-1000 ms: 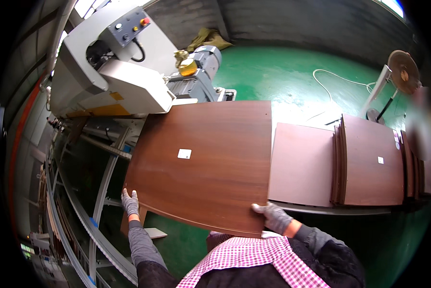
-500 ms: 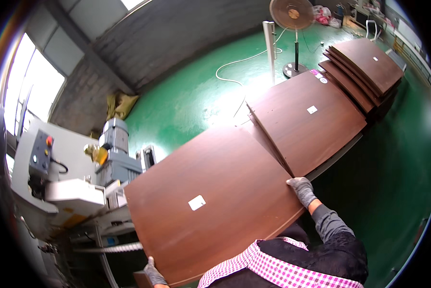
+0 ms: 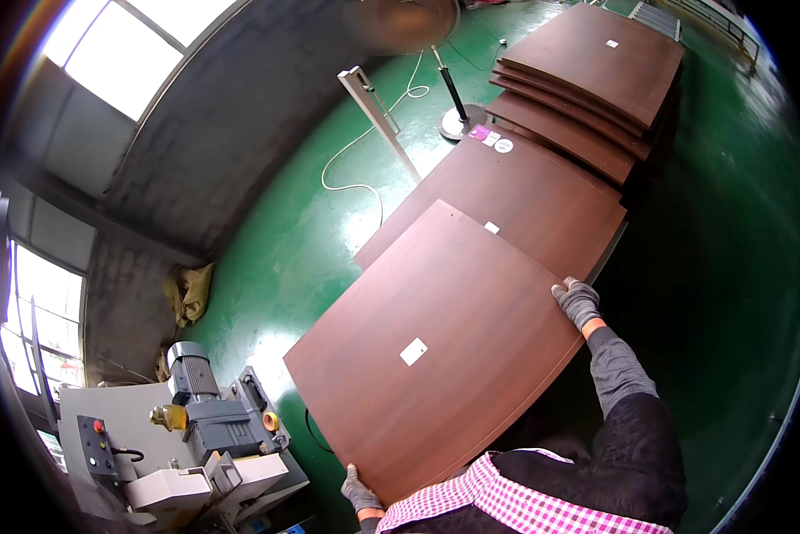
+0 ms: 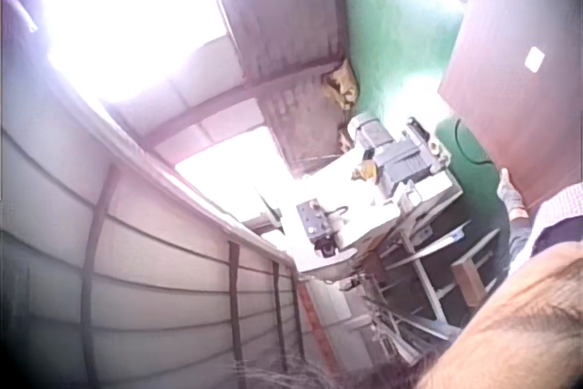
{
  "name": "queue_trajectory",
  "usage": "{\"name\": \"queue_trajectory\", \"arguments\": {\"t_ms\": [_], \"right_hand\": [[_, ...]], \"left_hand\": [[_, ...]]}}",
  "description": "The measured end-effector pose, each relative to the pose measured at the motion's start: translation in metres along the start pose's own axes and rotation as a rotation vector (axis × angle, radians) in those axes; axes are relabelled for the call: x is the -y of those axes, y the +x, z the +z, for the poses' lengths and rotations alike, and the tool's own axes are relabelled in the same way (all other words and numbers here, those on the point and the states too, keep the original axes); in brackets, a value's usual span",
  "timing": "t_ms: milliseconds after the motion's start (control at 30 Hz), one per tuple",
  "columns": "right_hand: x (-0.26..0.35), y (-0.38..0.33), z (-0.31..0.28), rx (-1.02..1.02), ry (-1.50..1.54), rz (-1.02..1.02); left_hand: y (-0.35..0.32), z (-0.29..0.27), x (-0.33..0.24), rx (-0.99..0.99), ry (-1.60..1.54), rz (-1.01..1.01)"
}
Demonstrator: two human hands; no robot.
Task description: The person feeds wooden panels into an edge banding machine and stacks the panels on a pile by hand.
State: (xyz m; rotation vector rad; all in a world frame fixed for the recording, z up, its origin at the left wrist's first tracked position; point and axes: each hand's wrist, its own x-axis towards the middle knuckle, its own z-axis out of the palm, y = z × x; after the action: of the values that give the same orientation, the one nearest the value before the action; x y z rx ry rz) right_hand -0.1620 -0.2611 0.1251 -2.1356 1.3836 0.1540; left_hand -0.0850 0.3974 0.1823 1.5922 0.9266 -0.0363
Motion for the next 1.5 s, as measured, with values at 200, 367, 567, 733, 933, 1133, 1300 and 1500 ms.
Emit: {"name": "queue_trajectory", "arguments": {"t_ms": [200, 367, 567, 733, 933, 1133, 1300, 1500], "right_hand": [[0.009, 0.022, -0.017, 0.029, -0.388, -0.171], [-0.009, 0.065, -0.014, -0.030, -0.404, -0.109], [-0.013, 0.119, -0.047, -0.049, -0.401, -0.055], [-0.004, 0.142, -0.060, -0.036, -0.423, -0.033], [-0.002, 0.153, -0.059, -0.004, -0.421, 0.020], [0.009, 0.133, -0.033, 0.001, -0.481, 0.170], [0.041, 0.052, 0.017, -0.039, -0.608, 0.014], [0.064, -0.112, 0.096, -0.038, -0.651, -0.320]], "left_hand": [[0.000, 0.129, 0.067, 0.253, 0.565, -0.014], [-0.048, 0.229, 0.086, 0.425, 0.322, -0.221], [-0.066, 0.294, 0.081, 0.590, 0.283, -0.005], [-0.034, 0.313, 0.113, 0.575, 0.359, 0.080], [-0.029, 0.330, 0.099, 0.595, 0.641, 0.236], [-0.036, 0.318, 0.115, 0.725, 0.667, 0.375], [-0.057, 0.225, 0.158, 0.951, 0.634, -0.013], [-0.025, 0.042, 0.219, 0.766, 0.959, 0.100]]}}
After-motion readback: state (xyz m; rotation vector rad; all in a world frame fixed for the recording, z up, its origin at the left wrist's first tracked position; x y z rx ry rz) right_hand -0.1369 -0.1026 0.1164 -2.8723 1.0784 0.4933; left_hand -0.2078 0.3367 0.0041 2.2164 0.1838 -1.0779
